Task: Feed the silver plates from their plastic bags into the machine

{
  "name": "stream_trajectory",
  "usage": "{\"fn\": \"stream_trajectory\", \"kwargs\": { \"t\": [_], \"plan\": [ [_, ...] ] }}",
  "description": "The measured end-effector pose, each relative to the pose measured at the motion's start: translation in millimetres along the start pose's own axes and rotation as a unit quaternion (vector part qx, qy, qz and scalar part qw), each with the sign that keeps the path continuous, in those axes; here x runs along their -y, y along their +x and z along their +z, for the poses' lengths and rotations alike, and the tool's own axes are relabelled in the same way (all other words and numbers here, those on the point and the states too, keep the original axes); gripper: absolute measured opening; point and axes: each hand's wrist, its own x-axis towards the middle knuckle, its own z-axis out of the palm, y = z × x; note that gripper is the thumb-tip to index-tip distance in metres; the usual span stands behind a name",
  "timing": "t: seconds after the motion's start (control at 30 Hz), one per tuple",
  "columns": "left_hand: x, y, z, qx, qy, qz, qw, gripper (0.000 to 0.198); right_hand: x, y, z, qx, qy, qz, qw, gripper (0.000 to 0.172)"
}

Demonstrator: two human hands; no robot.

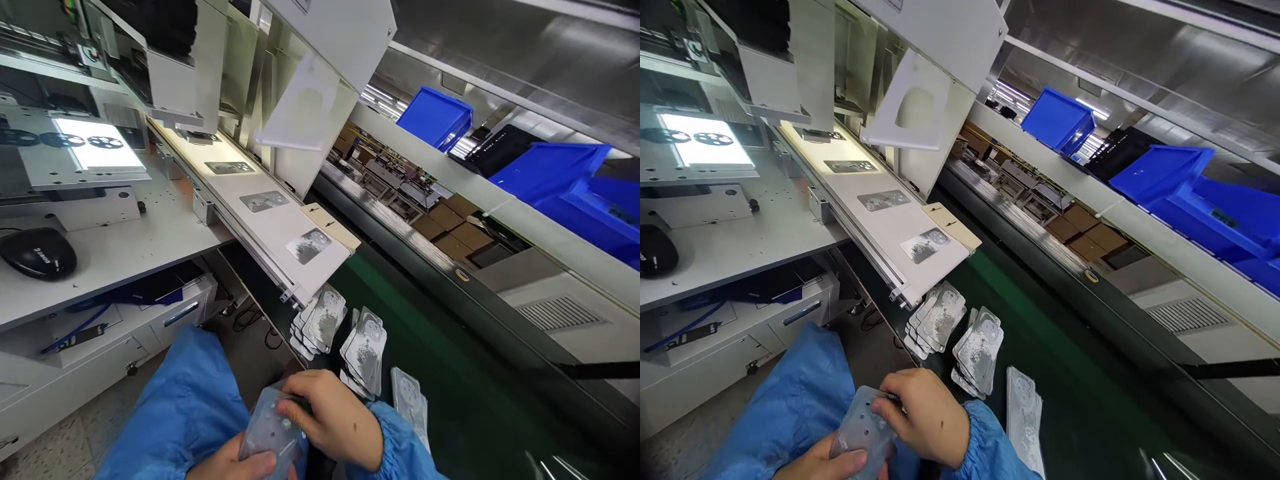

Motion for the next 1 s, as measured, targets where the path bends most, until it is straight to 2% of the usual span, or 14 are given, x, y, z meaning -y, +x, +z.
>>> {"fn": "stream_trajectory", "kwargs": {
  "t": [0.03, 0.1, 0.2, 0.3, 0.4, 0.5, 0.57, 0.63, 0.7, 0.73, 0.8, 0.83, 0.9, 1.0],
  "plan": [
    [-2.6, 3.6, 5.6, 0.017, 0.005, -0.003, 1.0, 0.065, -3.2, -4.3, 0.5, 0.021, 0.028, 0.009, 0.999, 0.014],
    [-3.1, 10.6, 15.9, 0.028, -0.019, -0.014, 0.999, 0.067, -18.2, -6.1, -13.1, 0.017, 0.069, 0.033, 0.997, 0.019],
    [11.1, 18.7, 23.5, 0.038, -0.017, -0.028, 0.999, 0.071, -57.5, 4.4, -55.0, -0.07, 0.045, 0.103, 0.991, 0.029],
    [36.2, 25.2, 21.4, 0.043, 0.023, -0.032, 0.998, 0.069, -103.3, 26.7, -93.5, -0.164, -0.014, 0.183, 0.969, 0.028],
    [55.7, 32.7, 17.2, -0.007, -0.014, -0.045, 0.999, 0.079, -134.5, 51.0, -112.5, -0.207, -0.043, 0.228, 0.95, 0.024],
    [55.2, 37.1, 18.2, -0.073, -0.114, -0.046, 0.99, 0.097, -135.1, 56.2, -110.9, -0.258, -0.068, 0.236, 0.934, 0.025],
    [43.9, 36.7, 22.7, -0.097, -0.163, -0.045, 0.981, 0.098, -117.8, 40.5, -95.1, -0.284, -0.078, 0.211, 0.932, 0.033],
    [29.7, 35.1, 29.3, -0.095, -0.171, -0.049, 0.979, 0.091, -92.8, 11.1, -64.2, -0.276, -0.072, 0.166, 0.944, 0.039],
    [18.8, 34.6, 36.4, -0.089, -0.158, -0.064, 0.981, 0.081, -70.0, -24.3, -19.4, -0.21, -0.034, 0.107, 0.971, 0.046],
    [16.0, 35.1, 39.9, -0.083, -0.148, -0.074, 0.983, 0.078, -62.9, -41.5, 6.1, -0.145, 0.01, 0.059, 0.988, 0.051],
    [16.3, 37.9, 46.4, -0.059, -0.12, -0.101, 0.986, 0.075, -62.0, -71.8, 57.6, -0.066, 0.102, 0.027, 0.992, 0.043],
    [19.0, 39.8, 49.4, -0.04, -0.098, -0.116, 0.988, 0.077, -68.9, -85.1, 81.7, -0.059, 0.143, 0.048, 0.987, 0.036],
    [27.4, 44.1, 54.7, -0.009, -0.042, -0.156, 0.987, 0.093, -94.7, -110.3, 124.0, -0.098, 0.188, 0.168, 0.963, 0.025],
    [41.4, 50.2, 59.9, 0.011, 0.033, -0.236, 0.971, 0.131, -142.5, -148.4, 172.3, -0.182, 0.174, 0.392, 0.885, 0.016]
  ]
}}
